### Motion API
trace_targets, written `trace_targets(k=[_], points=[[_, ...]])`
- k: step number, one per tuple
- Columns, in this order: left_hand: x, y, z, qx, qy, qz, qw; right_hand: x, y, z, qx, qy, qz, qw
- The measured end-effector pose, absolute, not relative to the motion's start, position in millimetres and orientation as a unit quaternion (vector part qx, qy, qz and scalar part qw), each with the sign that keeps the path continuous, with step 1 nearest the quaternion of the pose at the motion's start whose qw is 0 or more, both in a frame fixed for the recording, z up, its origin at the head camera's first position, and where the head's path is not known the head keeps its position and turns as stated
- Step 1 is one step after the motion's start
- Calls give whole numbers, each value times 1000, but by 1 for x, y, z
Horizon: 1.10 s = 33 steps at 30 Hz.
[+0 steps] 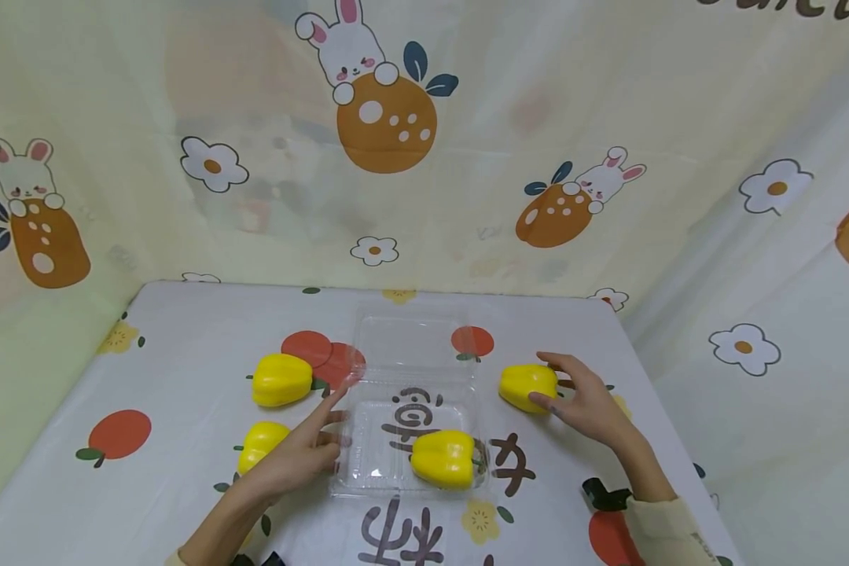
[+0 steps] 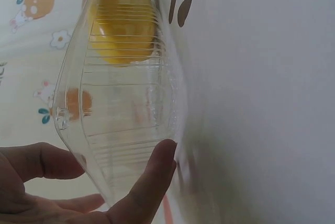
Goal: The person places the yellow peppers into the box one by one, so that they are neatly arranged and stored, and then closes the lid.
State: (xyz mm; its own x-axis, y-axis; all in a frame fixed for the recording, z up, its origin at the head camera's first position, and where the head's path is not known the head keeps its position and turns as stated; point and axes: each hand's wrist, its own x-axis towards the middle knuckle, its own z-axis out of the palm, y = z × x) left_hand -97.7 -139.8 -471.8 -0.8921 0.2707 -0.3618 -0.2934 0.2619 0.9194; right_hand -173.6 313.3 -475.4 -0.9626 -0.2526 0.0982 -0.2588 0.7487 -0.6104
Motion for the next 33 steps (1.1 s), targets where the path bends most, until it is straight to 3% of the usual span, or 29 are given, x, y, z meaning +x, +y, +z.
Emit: trace_targets(k=[33], points=[[-98, -138, -470, -13, 769, 599, 223, -176, 323, -493, 115, -915, 384, -39]])
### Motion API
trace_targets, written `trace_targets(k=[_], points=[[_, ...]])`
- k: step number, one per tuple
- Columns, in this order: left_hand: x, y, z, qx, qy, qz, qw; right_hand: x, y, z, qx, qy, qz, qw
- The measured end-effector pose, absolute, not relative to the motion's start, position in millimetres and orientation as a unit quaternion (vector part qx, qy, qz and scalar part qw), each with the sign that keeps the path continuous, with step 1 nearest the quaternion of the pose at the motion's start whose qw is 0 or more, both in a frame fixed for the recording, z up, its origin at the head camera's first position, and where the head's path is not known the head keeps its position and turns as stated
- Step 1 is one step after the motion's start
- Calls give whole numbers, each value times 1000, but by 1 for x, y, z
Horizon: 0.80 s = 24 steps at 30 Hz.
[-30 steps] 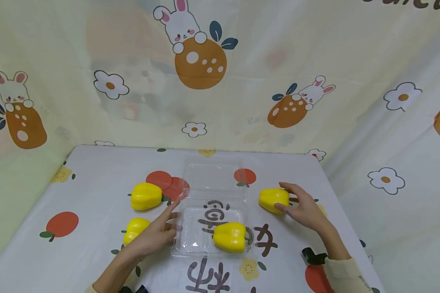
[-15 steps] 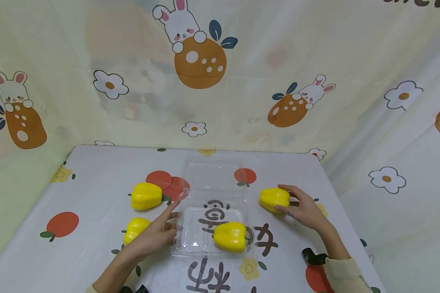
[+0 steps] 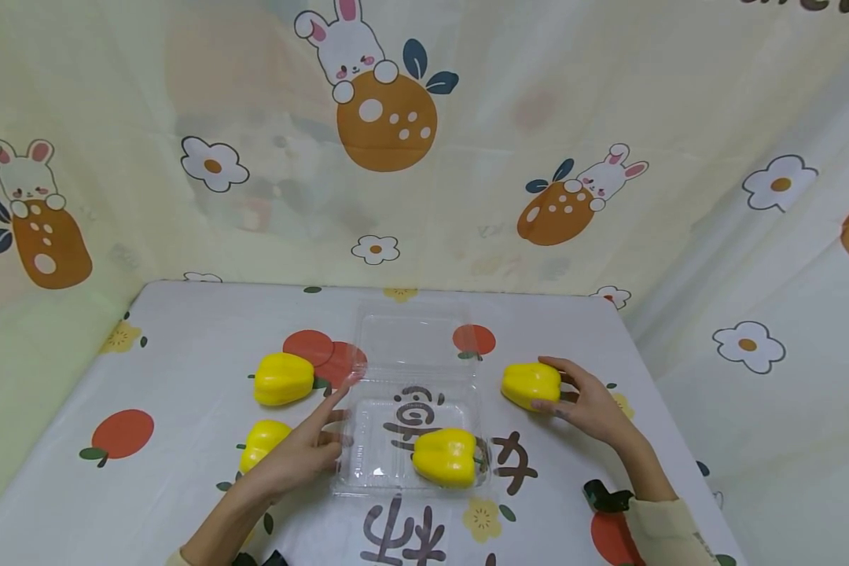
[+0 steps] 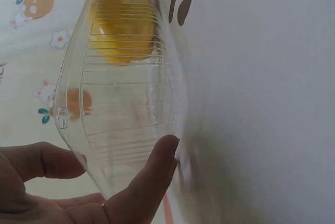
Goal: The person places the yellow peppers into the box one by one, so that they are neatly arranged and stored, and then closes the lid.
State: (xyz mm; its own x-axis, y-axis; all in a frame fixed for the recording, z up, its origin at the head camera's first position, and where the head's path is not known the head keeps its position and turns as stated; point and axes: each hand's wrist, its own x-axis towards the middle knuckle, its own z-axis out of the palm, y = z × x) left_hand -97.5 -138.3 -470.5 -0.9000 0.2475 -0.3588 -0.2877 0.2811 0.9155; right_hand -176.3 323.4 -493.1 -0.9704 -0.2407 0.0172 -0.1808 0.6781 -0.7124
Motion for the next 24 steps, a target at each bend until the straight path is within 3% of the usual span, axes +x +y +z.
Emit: trace_targets(k=[24], points=[[-97, -138, -469, -20, 763, 605, 226, -175, 324, -492, -122, 913, -387, 35]])
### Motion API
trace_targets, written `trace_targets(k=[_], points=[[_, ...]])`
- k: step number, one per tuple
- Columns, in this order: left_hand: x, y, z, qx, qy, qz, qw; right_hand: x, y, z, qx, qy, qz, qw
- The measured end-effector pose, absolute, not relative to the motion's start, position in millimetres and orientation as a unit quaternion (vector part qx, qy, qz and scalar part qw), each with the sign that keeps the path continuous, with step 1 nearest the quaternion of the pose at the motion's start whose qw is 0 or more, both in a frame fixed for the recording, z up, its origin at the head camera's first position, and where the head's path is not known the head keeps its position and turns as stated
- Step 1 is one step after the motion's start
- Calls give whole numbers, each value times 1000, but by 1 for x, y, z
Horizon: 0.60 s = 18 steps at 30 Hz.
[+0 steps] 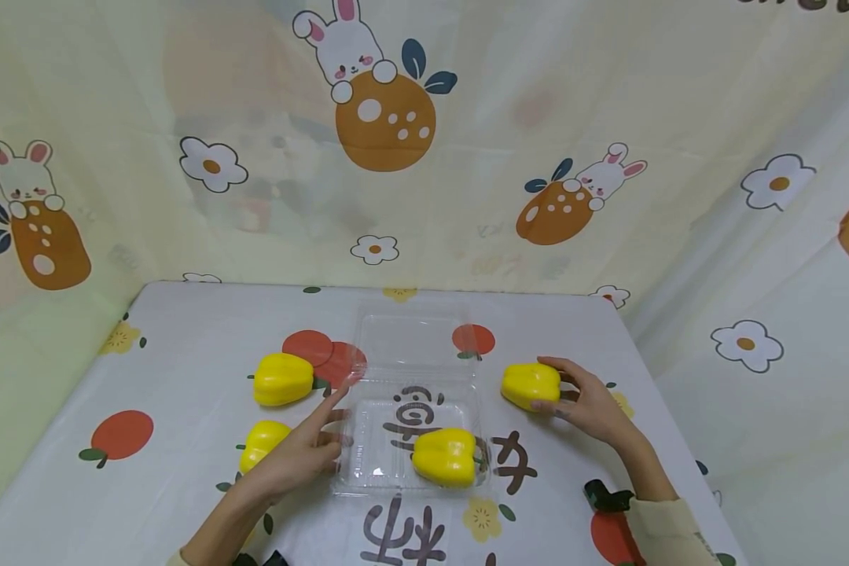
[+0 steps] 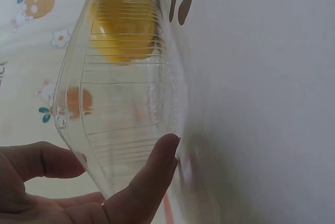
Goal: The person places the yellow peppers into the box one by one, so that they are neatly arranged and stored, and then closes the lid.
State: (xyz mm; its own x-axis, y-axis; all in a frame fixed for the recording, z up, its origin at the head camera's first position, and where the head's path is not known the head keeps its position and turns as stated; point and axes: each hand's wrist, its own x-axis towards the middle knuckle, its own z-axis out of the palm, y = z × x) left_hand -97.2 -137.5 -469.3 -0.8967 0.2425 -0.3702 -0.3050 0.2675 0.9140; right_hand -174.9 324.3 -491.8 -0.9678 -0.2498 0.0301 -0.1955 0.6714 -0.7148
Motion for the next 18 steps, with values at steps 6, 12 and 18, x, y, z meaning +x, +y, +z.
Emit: trace_targets(k=[6, 12, 18], points=[[-97, -137, -469, -19, 764, 603, 227, -173, 322, -488, -124, 913, -388, 31], [-97, -138, -469, -13, 764, 603, 227, -172, 317, -483, -126, 915, -382, 26], [-97, -139, -470, -11, 763, 604, 230, -169, 312, -477, -134, 914, -382, 18]])
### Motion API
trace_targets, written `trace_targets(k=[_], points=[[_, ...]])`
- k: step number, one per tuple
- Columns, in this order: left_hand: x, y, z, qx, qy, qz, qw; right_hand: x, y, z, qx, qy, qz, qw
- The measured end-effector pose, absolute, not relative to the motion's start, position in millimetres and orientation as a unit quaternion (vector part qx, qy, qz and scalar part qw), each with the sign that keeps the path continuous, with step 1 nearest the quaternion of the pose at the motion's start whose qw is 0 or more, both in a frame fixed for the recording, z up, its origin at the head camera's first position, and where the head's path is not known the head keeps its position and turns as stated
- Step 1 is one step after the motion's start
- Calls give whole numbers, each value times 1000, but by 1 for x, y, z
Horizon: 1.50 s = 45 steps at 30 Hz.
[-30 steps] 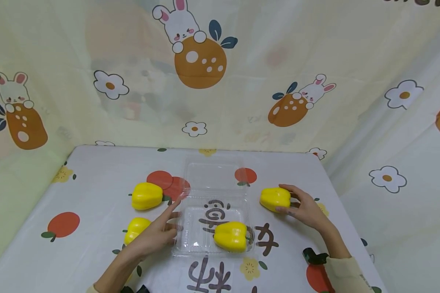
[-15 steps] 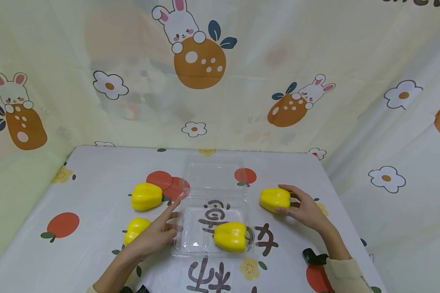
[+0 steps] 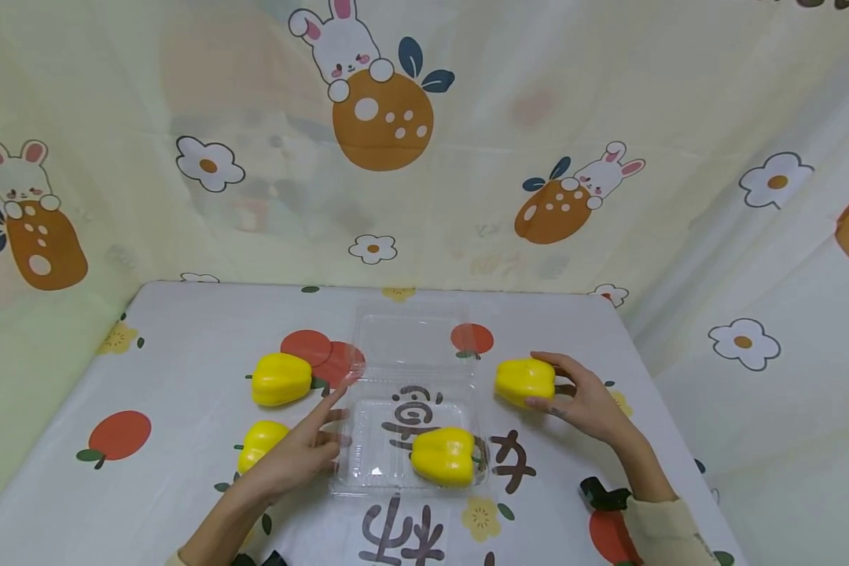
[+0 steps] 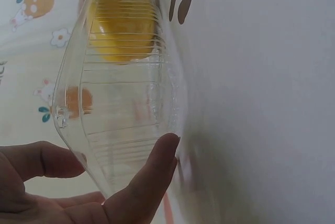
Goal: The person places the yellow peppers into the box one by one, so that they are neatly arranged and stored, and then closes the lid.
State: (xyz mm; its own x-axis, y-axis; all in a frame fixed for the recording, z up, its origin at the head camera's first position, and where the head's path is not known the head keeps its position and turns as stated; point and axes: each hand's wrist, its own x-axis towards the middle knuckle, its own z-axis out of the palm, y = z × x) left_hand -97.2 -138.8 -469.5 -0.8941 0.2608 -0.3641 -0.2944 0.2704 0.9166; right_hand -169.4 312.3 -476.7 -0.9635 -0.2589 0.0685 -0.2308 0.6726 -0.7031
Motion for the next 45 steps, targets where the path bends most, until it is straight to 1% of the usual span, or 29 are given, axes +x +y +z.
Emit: trace_targets(k=[14, 21, 34, 45], points=[[-97, -140, -467, -9, 762, 604, 235, -160, 292, -454, -169, 907, -386, -5], [-96, -139, -467, -12, 762, 604, 234, -157, 284, -446, -183, 898, -399, 8], [-96, -138, -469, -15, 764, 602, 231, -156, 267, -450, -207, 882, -422, 25], [-96, -139, -469, -8, 762, 605, 231, -155, 250, -453, -196, 872, -447, 39]])
